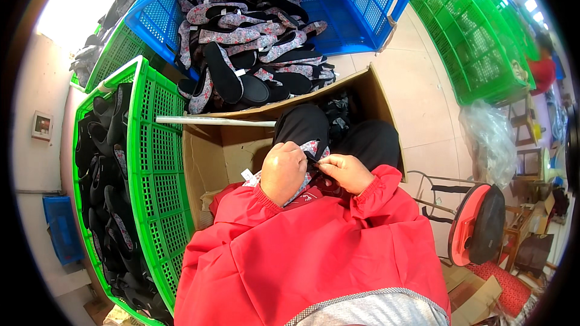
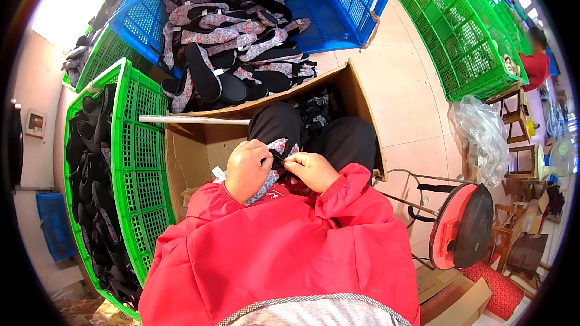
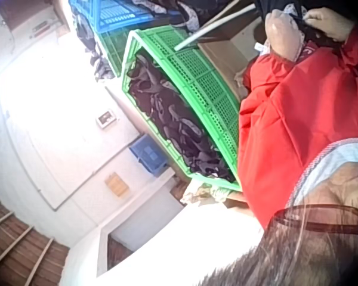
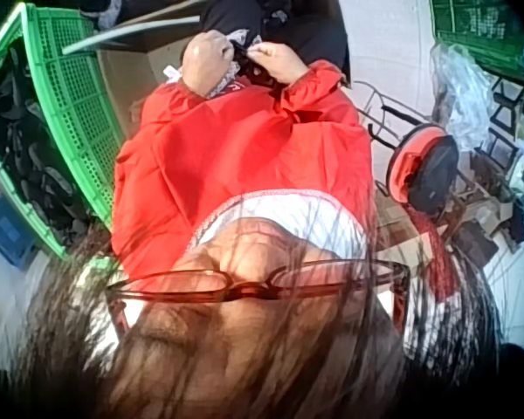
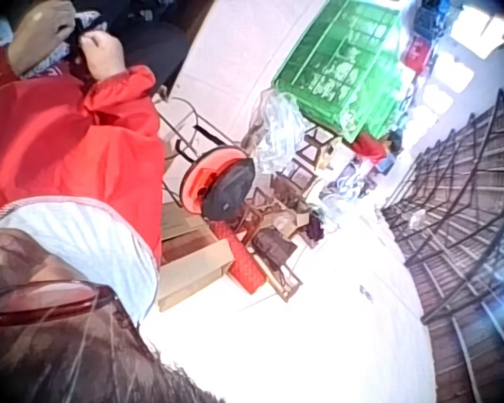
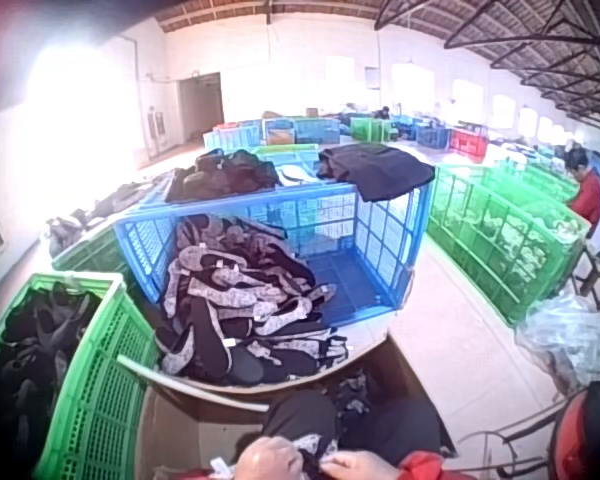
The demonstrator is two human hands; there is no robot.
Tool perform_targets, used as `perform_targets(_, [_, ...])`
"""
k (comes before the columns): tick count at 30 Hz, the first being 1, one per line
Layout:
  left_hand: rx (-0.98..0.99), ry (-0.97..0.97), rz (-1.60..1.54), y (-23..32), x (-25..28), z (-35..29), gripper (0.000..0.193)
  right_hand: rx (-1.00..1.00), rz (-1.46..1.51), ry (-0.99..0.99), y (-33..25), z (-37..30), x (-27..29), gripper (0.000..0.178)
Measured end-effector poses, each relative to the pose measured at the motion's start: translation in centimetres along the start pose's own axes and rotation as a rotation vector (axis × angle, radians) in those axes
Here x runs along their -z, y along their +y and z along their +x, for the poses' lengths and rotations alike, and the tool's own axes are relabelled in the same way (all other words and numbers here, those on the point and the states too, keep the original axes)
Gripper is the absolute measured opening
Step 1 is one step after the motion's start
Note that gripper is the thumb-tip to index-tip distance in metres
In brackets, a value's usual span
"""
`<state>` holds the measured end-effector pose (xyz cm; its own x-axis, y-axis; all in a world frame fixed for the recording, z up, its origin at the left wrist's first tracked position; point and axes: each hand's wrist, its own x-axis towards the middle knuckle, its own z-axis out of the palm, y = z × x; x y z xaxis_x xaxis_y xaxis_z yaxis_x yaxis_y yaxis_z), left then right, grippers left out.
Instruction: The person sits on the floor and uses a pair of scissors to trim loose threads and fabric edges from the straps of floral-patterned slippers. They pick up slippers from a blue crate, trim the excess material, and place the finished items into a green crate.
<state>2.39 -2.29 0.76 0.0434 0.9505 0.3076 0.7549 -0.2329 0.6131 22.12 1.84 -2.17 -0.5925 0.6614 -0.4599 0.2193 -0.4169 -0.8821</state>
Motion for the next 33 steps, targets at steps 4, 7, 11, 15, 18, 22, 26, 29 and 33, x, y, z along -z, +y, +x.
perform_targets(4, [0.029,0.012,-0.025,0.1,0.5,0.3,0.002,-0.037,0.005,-0.014,-2.9,-1.5,0.0,0.024])
perform_targets(7, [0.095,0.004,-0.053,-0.1,1.0,0.6,0.002,0.004,0.193,-0.012,-3.6,-2.8,1.2,0.026])
perform_targets(11, [0.171,-0.003,-0.070,0.3,1.5,1.0,0.004,0.176,0.484,0.084,-1.5,-2.9,2.1,0.031])
perform_targets(15, [0.088,0.045,-0.061,0.3,1.5,1.3,0.005,0.191,0.607,0.173,-0.1,-2.2,1.2,0.029])
perform_targets(18, [0.056,0.029,-0.004,0.6,2.1,1.5,0.005,0.132,0.615,0.146,0.2,-1.9,0.6,0.032])
perform_targets(22, [0.066,-0.021,0.013,1.3,2.6,2.4,0.005,0.083,0.526,0.200,0.2,-1.1,-0.5,0.023])
perform_targets(26, [-0.015,0.050,0.074,1.0,2.5,4.4,0.007,0.064,0.529,0.200,0.2,-0.7,-1.0,0.023])
perform_targets(29, [-0.047,0.063,0.166,-0.7,1.5,6.0,0.014,0.202,0.507,0.174,0.0,-1.1,-1.4,0.020])
perform_targets(33, [-0.073,-0.006,0.191,-1.9,1.2,6.2,0.016,0.320,0.476,0.106,1.3,-1.4,-0.9,0.033])
